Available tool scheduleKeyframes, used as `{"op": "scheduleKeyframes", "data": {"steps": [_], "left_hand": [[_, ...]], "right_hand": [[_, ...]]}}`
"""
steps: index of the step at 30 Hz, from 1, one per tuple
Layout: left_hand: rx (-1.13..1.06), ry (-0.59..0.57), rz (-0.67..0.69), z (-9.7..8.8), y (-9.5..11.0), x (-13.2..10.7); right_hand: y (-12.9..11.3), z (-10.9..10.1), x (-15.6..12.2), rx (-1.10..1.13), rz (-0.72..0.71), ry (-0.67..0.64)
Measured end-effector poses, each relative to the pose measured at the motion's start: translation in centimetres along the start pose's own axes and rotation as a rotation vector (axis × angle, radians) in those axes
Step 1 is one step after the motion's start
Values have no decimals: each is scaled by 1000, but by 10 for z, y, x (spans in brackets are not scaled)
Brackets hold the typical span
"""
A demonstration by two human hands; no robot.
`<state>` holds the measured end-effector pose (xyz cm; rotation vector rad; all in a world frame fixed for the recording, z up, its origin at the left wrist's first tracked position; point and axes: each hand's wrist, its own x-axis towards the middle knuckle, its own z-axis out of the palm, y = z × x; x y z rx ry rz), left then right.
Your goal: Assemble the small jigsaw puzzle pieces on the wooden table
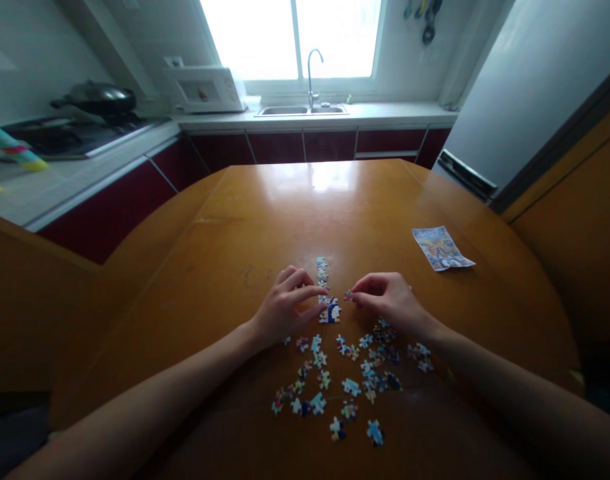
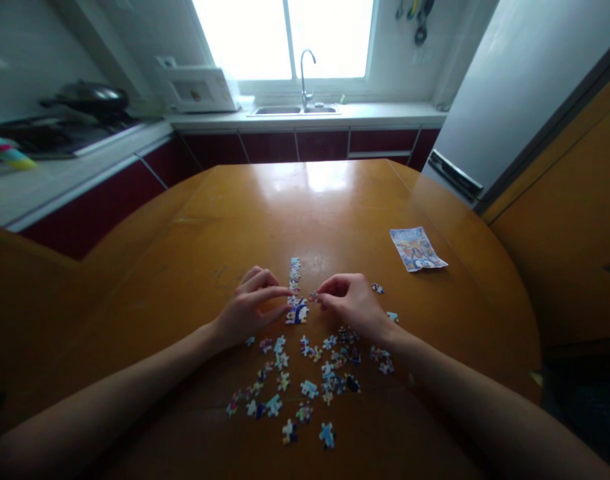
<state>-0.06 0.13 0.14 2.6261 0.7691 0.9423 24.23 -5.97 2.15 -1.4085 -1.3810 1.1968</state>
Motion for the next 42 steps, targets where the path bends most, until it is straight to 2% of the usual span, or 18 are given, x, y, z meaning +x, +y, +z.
{"op": "scheduleKeyframes", "data": {"steps": [7,12,14,19,22,26,29,35,42], "left_hand": [[30,-49,87,0,7,-6],[20,-46,99,-2,10,-5],[19,-24,99,-2,11,-3],[-5,3,105,-2,13,-2],[-41,-11,77,-2,11,-2],[-13,16,-43,-2,4,0],[84,-5,-71,-1,-2,1],[162,-120,-69,2,-6,-2],[152,-160,-93,1,-4,1]], "right_hand": [[2,24,-14,30,-32,-85],[4,26,-15,38,-71,-118],[4,25,-15,19,-158,-134],[4,22,-15,-147,-499,-165],[2,18,-12,-224,-593,-158],[-5,7,0,-307,-607,-57],[-3,1,17,-388,-615,-8],[17,8,49,-497,-727,-112],[29,10,53,-612,-729,-166]]}}
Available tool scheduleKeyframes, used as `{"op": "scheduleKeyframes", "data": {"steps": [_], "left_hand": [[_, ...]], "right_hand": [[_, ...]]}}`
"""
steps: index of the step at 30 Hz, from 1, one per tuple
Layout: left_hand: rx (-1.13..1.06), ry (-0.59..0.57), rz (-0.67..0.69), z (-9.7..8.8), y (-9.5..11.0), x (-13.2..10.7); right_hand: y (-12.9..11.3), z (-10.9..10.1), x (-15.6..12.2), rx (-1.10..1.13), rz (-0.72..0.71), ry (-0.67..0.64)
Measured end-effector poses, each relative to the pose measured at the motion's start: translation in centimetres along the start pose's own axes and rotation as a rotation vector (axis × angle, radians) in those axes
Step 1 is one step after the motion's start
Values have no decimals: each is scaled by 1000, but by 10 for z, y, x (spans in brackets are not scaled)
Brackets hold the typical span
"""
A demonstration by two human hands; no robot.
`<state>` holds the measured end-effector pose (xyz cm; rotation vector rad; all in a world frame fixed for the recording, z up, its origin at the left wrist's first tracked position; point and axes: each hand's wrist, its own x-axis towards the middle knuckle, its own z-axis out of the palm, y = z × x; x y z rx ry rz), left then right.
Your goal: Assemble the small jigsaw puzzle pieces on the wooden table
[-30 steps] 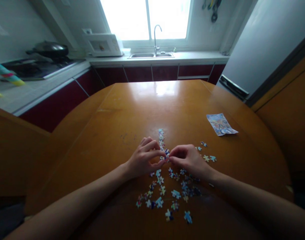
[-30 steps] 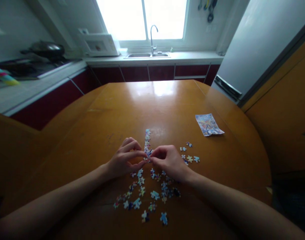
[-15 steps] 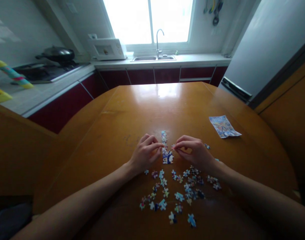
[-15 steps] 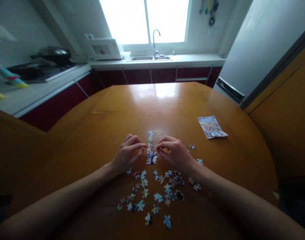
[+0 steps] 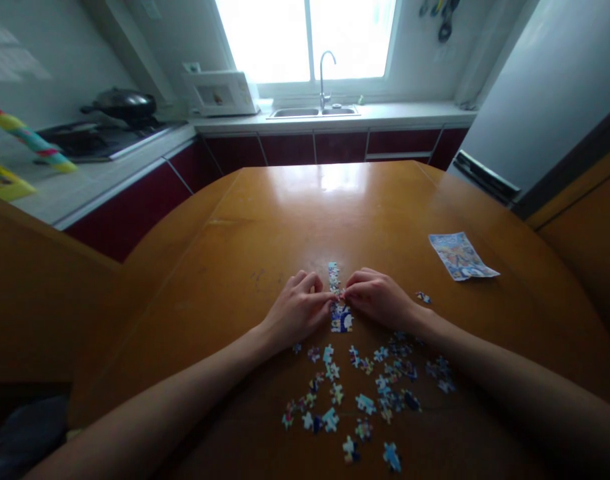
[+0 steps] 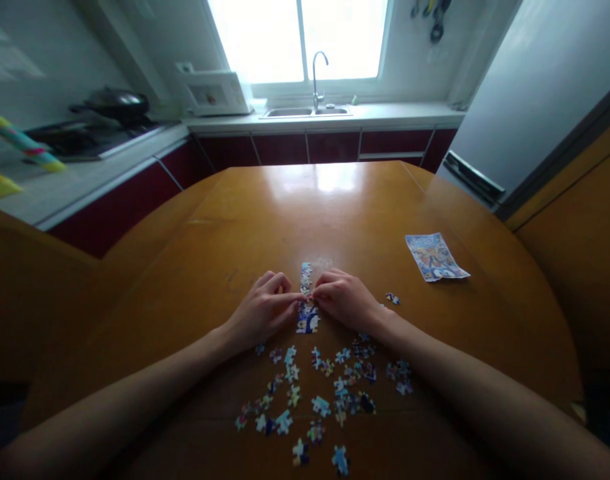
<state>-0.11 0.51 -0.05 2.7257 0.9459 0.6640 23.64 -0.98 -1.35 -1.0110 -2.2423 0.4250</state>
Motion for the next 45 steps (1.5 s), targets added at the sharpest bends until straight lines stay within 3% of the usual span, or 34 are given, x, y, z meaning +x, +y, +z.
{"op": "scheduleKeyframes", "data": {"steps": [15,23,28,32,40,45], "left_hand": [[-35,-50,-14,2,1,0],[-76,-85,-7,4,-2,-3],[-61,-100,0,4,-1,-4],[-88,-119,-19,2,0,-3],[-146,33,-131,-1,1,-1],[-159,101,-151,0,0,-1]], "right_hand": [[-10,-10,-1,-114,43,-119],[-4,-6,-1,-8,130,-79],[2,-3,-1,163,199,37],[1,-3,0,128,205,26],[-3,-2,1,79,220,-10],[0,-5,4,239,313,183]]}}
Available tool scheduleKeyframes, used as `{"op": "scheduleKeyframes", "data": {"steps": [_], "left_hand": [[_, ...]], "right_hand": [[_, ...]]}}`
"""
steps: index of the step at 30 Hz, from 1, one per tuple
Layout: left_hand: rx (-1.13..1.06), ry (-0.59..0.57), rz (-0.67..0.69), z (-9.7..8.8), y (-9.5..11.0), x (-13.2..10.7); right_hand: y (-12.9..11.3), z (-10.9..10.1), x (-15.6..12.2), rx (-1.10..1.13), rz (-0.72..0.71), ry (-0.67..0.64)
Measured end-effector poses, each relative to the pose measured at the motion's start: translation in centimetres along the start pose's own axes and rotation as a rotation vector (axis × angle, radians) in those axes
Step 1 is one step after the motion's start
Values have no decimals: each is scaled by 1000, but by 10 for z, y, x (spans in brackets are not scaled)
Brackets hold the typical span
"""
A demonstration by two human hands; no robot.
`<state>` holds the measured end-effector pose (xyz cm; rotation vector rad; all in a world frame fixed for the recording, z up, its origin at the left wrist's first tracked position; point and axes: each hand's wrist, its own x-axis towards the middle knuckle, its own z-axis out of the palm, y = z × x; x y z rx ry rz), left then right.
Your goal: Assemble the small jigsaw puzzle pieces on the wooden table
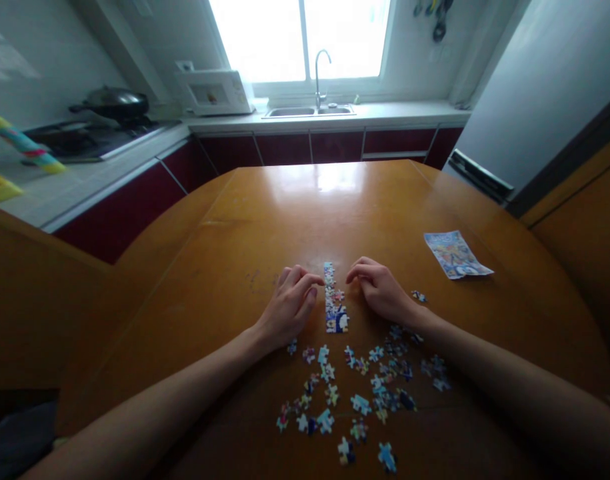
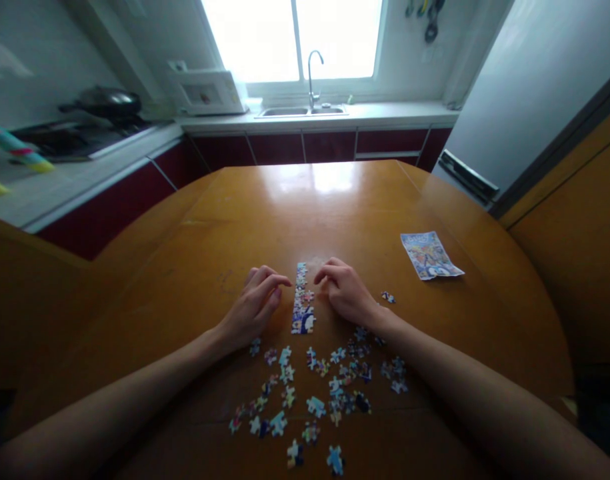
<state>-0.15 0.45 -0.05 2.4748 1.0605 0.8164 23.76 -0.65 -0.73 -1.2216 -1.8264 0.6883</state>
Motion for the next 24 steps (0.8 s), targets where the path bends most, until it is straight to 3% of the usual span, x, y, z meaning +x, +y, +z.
{"op": "scheduleKeyframes", "data": {"steps": [5,9,14,24], "left_hand": [[-15,21,0,0,0,1],[-18,24,-4,0,-2,1],[-21,20,-9,1,-4,0],[-18,20,-3,1,-6,1]], "right_hand": [[4,-10,5,-46,105,178],[5,-18,5,-298,195,58],[-1,-20,2,-605,155,-90],[3,-15,3,-690,129,-117]]}}
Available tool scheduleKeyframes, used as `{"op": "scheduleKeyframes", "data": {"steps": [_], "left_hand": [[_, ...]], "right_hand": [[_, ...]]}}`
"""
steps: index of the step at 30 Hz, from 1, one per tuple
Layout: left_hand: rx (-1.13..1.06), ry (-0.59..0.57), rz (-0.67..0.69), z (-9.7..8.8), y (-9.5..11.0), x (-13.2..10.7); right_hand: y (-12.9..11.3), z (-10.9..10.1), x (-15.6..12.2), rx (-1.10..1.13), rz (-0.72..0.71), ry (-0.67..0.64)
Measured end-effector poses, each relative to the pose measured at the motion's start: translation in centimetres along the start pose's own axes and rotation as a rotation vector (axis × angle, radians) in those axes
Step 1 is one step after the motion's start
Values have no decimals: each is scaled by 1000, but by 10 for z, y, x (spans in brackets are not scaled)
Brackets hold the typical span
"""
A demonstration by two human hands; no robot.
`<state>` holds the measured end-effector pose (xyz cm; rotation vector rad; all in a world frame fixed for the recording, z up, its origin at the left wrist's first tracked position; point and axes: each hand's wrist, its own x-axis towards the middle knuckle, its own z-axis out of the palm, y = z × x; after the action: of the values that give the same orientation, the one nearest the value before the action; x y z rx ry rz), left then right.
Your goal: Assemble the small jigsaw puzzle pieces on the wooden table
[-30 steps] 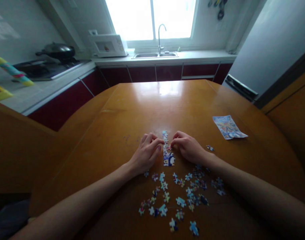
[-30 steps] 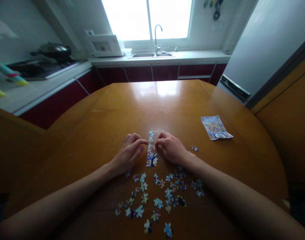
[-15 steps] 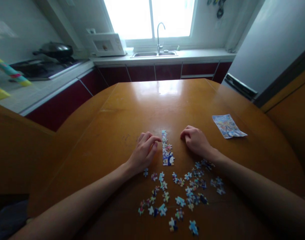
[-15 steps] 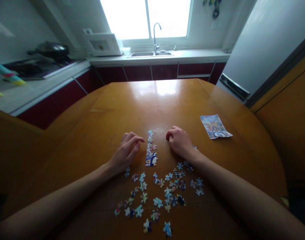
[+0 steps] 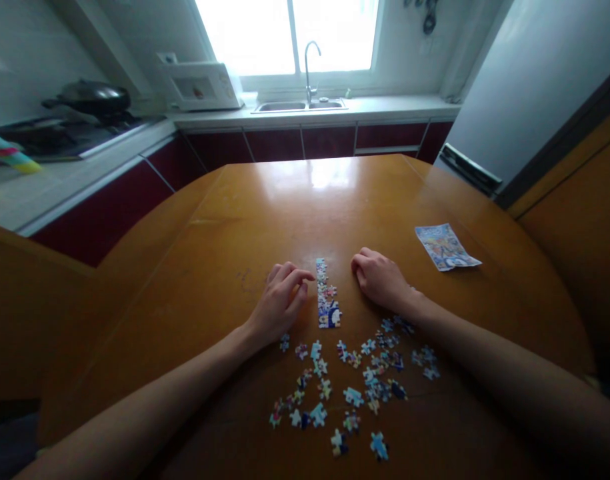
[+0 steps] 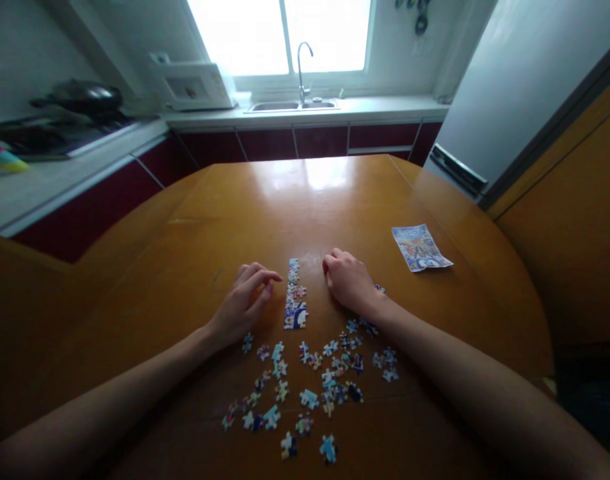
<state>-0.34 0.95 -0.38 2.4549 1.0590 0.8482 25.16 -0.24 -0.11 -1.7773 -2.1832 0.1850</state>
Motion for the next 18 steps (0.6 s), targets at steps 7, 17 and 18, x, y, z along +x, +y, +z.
{"op": "scheduleKeyframes", "data": {"steps": [7,17,18], "left_hand": [[-20,-17,-4,-1,0,1],[-15,-25,-9,-1,-2,1],[-17,-26,-7,-1,-2,1]], "right_hand": [[-1,1,2,-3,-8,5],[-2,1,2,-28,7,-15],[-2,1,2,-30,7,-12]]}}
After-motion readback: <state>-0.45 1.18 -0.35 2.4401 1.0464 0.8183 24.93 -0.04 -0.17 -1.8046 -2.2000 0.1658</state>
